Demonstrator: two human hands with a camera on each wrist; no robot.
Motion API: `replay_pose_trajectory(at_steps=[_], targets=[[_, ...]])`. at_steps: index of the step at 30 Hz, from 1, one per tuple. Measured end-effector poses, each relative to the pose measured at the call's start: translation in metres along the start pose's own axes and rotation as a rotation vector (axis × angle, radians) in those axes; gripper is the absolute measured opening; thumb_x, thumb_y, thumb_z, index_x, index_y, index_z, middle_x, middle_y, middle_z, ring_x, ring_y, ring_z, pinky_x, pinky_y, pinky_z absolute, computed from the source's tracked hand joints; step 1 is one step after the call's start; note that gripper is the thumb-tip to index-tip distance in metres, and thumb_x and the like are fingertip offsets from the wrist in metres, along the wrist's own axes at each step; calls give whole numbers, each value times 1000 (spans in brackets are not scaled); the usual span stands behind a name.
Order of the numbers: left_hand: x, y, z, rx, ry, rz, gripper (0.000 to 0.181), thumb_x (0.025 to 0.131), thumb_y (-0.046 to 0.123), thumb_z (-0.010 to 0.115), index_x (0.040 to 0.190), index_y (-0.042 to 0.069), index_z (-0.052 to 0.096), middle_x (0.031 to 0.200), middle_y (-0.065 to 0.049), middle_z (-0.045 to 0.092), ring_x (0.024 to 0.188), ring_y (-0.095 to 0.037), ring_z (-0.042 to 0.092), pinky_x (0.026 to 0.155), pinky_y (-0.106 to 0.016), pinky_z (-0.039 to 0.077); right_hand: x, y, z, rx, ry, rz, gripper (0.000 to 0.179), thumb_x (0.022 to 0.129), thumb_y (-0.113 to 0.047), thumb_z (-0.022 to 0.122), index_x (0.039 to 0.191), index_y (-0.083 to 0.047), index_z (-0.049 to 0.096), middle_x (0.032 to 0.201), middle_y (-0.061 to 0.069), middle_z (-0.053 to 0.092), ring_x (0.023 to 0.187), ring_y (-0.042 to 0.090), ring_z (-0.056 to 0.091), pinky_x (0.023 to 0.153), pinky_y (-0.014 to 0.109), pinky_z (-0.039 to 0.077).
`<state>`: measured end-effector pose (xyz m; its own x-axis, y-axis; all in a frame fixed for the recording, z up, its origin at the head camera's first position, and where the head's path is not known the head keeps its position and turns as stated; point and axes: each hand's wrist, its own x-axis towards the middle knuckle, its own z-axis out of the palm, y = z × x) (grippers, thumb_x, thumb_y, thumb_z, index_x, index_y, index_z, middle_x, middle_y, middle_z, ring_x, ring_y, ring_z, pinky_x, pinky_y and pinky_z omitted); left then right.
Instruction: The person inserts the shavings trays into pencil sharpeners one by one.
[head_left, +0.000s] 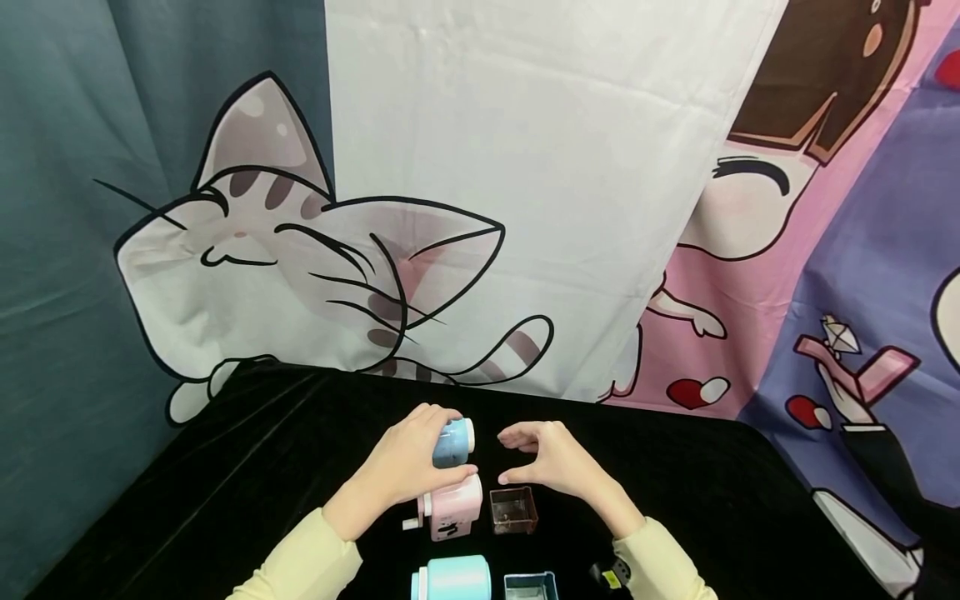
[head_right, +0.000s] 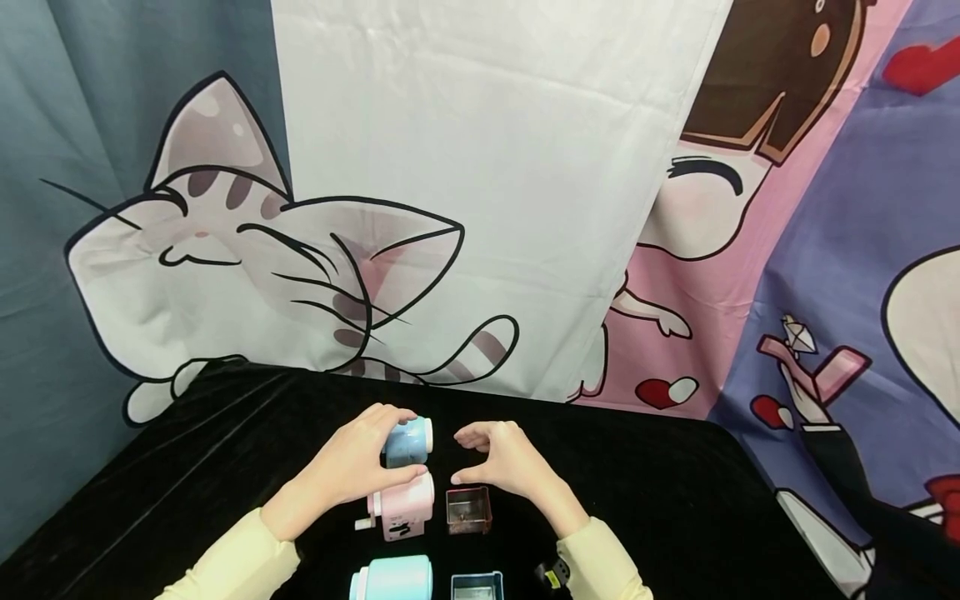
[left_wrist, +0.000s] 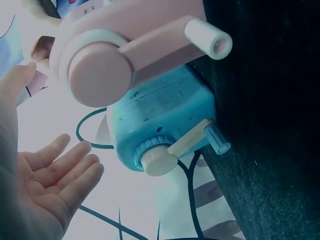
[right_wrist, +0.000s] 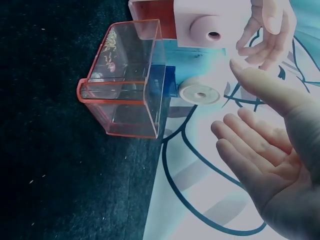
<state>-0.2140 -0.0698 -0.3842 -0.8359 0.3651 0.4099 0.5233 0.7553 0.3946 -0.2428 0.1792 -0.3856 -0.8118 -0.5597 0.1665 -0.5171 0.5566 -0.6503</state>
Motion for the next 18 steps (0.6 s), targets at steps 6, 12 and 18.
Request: replay_pose_trajectory(at_steps=[6, 12, 18], targets=[[-7, 2, 1, -2, -17, -17, 67, 74, 57, 73, 125, 16, 58, 117, 3, 60, 93, -6, 55, 74, -26, 52, -11, 2, -2, -12, 9, 19, 53, 71, -28, 84, 114, -5, 66, 112, 10, 70, 103, 22, 66, 90, 34, 53], [-16, 4, 6, -8, -11, -2, 66, 72, 54, 74, 123, 16, 58, 118, 2, 60, 96, -7, 57, 77, -27, 54, -20, 7, -1, -19, -14, 27, 54, 70, -30, 85, 115, -7, 65, 115, 11, 69, 107, 22, 65, 93, 35, 51], [-22, 3, 12, 21, 1, 29, 65, 72, 57, 73, 121, 16, 59, 119, 0, 61, 102, -9, 58, 79, -30, 54, -27, 10, -1, 14, -33, 7, 57, 71, -32, 84, 117, -3, 64, 114, 13, 69, 104, 27, 66, 91, 37, 52]])
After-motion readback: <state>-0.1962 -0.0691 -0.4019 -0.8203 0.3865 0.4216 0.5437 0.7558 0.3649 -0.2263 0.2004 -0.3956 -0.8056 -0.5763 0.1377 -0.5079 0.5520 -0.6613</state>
